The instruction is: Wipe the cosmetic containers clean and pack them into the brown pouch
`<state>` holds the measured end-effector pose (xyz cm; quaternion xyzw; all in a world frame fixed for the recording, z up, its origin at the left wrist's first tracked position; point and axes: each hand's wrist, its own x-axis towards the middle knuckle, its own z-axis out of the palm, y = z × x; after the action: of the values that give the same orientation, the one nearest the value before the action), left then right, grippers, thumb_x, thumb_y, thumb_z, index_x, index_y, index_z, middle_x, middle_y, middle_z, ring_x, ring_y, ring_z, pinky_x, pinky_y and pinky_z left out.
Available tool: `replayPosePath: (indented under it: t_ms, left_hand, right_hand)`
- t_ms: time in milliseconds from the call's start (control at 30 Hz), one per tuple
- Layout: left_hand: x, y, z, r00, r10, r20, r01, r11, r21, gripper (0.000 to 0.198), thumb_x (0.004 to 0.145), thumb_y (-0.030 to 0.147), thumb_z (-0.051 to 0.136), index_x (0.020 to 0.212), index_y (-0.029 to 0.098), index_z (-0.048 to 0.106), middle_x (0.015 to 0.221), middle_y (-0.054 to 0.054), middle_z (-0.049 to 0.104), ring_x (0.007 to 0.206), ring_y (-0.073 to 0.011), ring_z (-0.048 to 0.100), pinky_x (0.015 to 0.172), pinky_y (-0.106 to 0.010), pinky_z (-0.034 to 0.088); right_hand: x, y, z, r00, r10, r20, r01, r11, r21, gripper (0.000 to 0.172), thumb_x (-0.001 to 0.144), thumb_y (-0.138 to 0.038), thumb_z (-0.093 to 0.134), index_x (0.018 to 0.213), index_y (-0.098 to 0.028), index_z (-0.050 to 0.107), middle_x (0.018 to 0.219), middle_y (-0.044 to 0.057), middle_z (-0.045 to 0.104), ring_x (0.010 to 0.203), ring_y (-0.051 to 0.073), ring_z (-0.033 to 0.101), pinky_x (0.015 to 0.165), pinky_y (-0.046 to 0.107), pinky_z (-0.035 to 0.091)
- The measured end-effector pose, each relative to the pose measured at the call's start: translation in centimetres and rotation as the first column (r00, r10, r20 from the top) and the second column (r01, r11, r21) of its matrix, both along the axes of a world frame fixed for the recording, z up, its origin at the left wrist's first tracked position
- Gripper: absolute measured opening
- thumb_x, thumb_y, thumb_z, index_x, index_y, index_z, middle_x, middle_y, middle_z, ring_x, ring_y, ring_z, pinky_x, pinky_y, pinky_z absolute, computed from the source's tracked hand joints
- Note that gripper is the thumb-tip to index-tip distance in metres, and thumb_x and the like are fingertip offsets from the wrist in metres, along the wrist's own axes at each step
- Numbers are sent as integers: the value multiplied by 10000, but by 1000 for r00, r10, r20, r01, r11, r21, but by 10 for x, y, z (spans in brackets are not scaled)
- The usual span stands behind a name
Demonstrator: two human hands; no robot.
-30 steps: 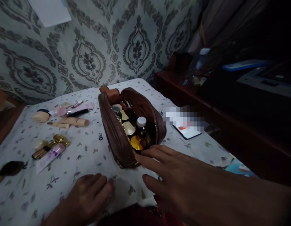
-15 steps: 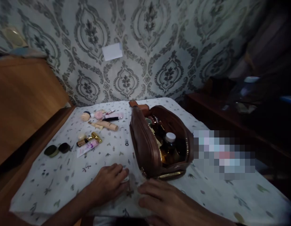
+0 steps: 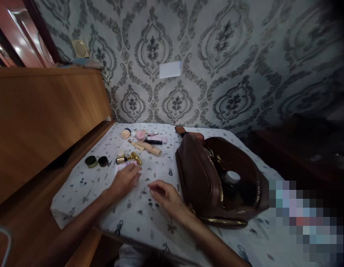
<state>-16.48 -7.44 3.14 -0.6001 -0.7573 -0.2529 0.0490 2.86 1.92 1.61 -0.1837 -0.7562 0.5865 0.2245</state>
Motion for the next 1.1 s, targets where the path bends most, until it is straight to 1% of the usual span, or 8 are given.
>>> replayPosePath:
  t_ms: [133,233,400,533,633,800,933,1100]
  left_hand:
    - [-69,21,23,966,248,-72,-253,964,-76,347,990,314,334,1209,194,575,1106,-101,610,1039,-241,589,901,-354,472]
    - [-100,37,22,944,320,-80,-328,935,-137,353,974,314,350,1188,179,597,1109,-121,601,1062,-262,579,901,-371,464]
    - [-112,54,4,950,306,-66,-312,917,-249,259,892,371,513,1021,201,660,992,-87,647,966,-257,617,842,-355,475]
    - [-114,56,11,961,273,-44,-276,938,-209,162,848,287,559,926,179,650,884,-68,651,909,-241,625,814,-328,470]
    - [-101,55,25,975,221,-23,-222,971,-91,190,891,274,498,953,159,636,862,-73,630,890,-260,625,802,-364,468]
    - [-26,51,30,1000,6,0,-6,996,86,232,950,311,423,1020,198,613,983,-82,632,962,-272,612,848,-398,478]
    - [39,48,15,981,-194,-29,196,974,111,207,952,292,435,965,200,620,920,-67,606,895,-229,598,809,-355,480]
    - [55,49,2,961,-277,-24,274,928,252,265,976,319,384,844,186,573,821,-58,550,817,-206,545,746,-332,441]
  right_hand:
    - [-25,-3,-4,1000,-19,-24,15,990,-142,150,774,-278,615,872,-185,682,848,31,708,796,178,652,744,302,515]
    - [-32,-5,-13,998,-50,-25,47,992,-119,140,766,-265,602,856,-182,670,794,19,687,753,168,629,727,298,505]
    - [-30,-7,-25,995,-84,-59,87,995,47,135,785,-233,564,832,-174,676,763,17,676,722,152,600,710,279,475]
    - [-28,-7,-22,994,-69,-84,67,997,-26,114,776,-250,616,828,-185,694,744,12,678,707,148,601,671,266,471]
    - [-29,-6,-17,987,-100,-129,61,959,-276,191,756,-357,693,849,-191,700,785,25,691,743,166,634,662,274,487]
    - [-30,-3,-10,947,-198,-254,-27,737,-675,455,713,-525,762,1015,-190,705,940,73,717,819,179,670,673,271,499]
    - [-30,3,-13,912,-297,-283,-58,590,-806,395,602,-482,861,814,-197,690,799,18,705,712,144,638,633,245,491]
    - [-29,8,-19,905,-329,-269,-30,583,-812,391,563,-451,892,781,-198,689,736,-7,689,674,133,608,663,261,491]
